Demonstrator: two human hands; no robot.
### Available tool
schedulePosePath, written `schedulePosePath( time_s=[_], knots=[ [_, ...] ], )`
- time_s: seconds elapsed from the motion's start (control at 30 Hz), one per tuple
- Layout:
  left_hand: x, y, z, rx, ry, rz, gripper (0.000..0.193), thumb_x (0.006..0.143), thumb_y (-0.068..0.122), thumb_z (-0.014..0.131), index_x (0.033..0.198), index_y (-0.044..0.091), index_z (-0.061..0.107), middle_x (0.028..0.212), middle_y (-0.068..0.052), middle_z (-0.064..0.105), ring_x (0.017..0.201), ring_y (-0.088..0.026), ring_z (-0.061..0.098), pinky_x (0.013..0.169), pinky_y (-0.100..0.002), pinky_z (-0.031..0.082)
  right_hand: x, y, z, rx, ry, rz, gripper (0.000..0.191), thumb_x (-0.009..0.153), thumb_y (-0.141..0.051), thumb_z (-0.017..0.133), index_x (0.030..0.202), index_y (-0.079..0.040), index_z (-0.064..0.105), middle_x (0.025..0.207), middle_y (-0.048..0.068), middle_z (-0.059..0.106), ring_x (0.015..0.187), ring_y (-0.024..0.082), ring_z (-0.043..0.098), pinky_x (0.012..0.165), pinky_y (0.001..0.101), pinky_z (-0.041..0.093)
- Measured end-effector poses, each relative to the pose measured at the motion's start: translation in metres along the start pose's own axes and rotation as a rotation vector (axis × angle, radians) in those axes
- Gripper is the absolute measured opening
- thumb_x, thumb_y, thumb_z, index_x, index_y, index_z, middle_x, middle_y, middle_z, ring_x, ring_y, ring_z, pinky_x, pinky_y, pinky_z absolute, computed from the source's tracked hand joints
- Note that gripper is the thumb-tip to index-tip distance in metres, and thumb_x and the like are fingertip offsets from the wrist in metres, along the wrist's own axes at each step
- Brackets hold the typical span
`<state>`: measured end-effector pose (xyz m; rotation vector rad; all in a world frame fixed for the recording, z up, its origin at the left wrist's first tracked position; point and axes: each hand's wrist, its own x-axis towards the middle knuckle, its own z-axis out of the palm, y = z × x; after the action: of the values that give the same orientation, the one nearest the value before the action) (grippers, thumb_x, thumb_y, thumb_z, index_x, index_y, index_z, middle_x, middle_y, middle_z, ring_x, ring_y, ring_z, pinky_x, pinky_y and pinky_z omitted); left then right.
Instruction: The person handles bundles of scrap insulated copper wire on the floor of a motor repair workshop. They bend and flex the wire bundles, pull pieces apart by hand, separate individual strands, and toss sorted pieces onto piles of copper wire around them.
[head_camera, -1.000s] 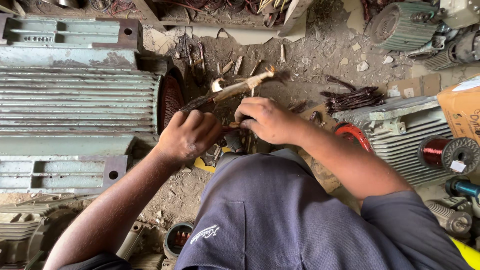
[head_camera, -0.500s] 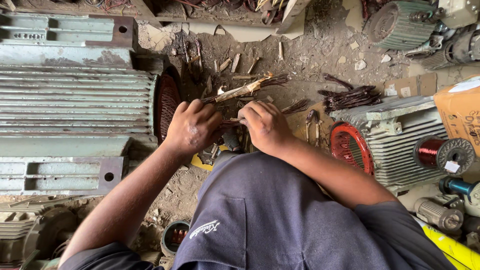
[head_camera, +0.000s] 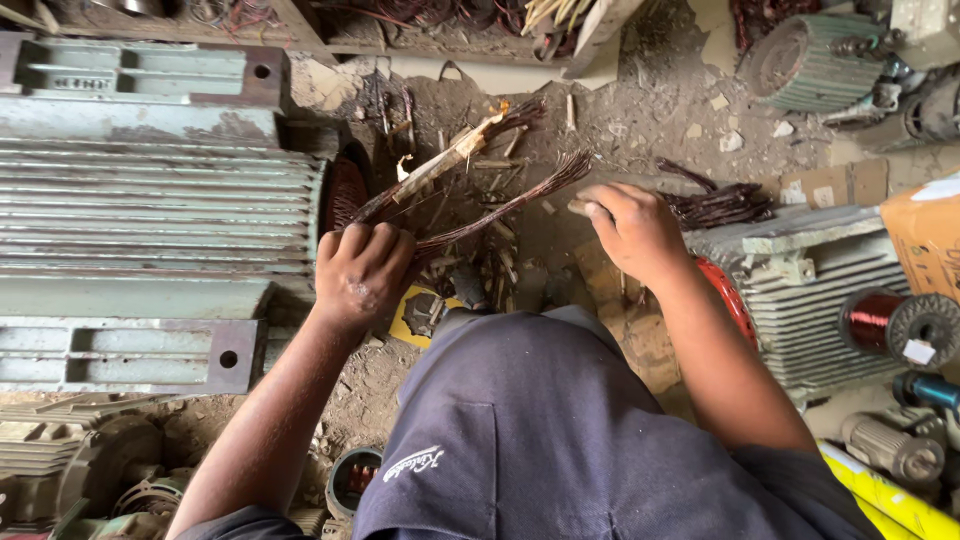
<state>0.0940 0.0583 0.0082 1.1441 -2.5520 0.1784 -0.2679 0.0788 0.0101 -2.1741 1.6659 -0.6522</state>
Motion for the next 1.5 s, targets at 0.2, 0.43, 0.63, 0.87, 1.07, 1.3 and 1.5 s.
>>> schedulePosePath(
  time_s=[0.2,0.43,0.63,0.87,1.07,1.3,1.5],
  knots=[
    [0.004,-0.014,-0.008,0.070,0.057,0.007,0.028,0.083,0.037,0.079,0.103,0.020,0.069,0.095,0.003,0.056,0.085,-0.018,0.053,0.072,-0.036,0.039,0.009,-0.005,-0.012,0.037,0.217,0.126,0.015,0.097,-0.015,0.079,0.097,-0.007,0.066,0.093,0.013,0.072,0.088,0.025,0.070,0.078,0.0387,0.056],
    [0.005,-0.015,-0.009,0.102,0.026,0.159,0.025,0.085,0.039,0.076,0.102,0.021,0.069,0.094,0.005,0.056,0.086,-0.015,0.051,0.069,-0.034,0.039,0.065,-0.024,-0.020,-0.023,0.123,-0.226,0.045,0.096,-0.017,0.080,0.134,-0.006,0.060,0.138,0.023,0.063,0.125,0.034,0.065,0.104,0.0404,0.057],
    [0.008,-0.009,-0.010,0.160,-0.027,0.423,0.017,0.088,0.034,0.071,0.100,0.024,0.069,0.095,0.007,0.058,0.083,-0.012,0.049,0.064,-0.029,0.037,0.126,-0.034,0.005,-0.067,-0.442,-0.366,0.079,0.076,-0.040,0.089,0.143,-0.009,0.062,0.130,0.020,0.064,0.118,0.038,0.060,0.101,0.0561,0.046],
    [0.005,-0.005,-0.017,0.231,-0.064,0.463,0.021,0.085,0.030,0.068,0.105,0.023,0.069,0.100,0.006,0.060,0.089,-0.013,0.053,0.068,-0.030,0.041,0.131,-0.027,0.017,0.095,-0.966,0.040,0.044,0.092,-0.052,0.069,0.109,-0.011,0.072,0.085,0.012,0.071,0.081,0.026,0.069,0.071,0.0426,0.054],
    [0.006,0.008,-0.035,0.159,0.115,0.407,0.038,0.083,0.030,0.072,0.120,0.022,0.068,0.114,0.003,0.063,0.101,-0.013,0.055,0.077,-0.031,0.045,0.099,-0.020,0.000,0.116,-0.477,-0.159,0.032,0.096,-0.043,0.069,0.102,-0.011,0.072,0.081,0.010,0.072,0.074,0.027,0.070,0.068,0.0434,0.053],
    [0.046,-0.011,-0.071,-0.392,0.142,-0.247,0.082,0.076,0.059,0.083,0.129,-0.001,0.063,0.123,-0.018,0.063,0.115,-0.035,0.058,0.096,-0.050,0.050,0.076,-0.023,-0.026,-0.169,-0.065,-0.489,0.014,0.091,-0.021,0.076,0.095,-0.009,0.068,0.082,0.006,0.070,0.076,0.023,0.070,0.067,0.0403,0.054],
    [0.078,0.000,-0.035,-0.884,-0.871,-0.296,0.061,0.078,0.054,0.081,0.113,0.005,0.073,0.103,-0.013,0.074,0.093,-0.024,0.072,0.088,-0.041,0.057,0.059,-0.031,-0.037,-0.374,0.025,-0.696,0.021,0.081,-0.011,0.080,0.099,-0.008,0.072,0.083,0.002,0.069,0.073,0.017,0.062,0.064,0.0358,0.045]
  ],
)
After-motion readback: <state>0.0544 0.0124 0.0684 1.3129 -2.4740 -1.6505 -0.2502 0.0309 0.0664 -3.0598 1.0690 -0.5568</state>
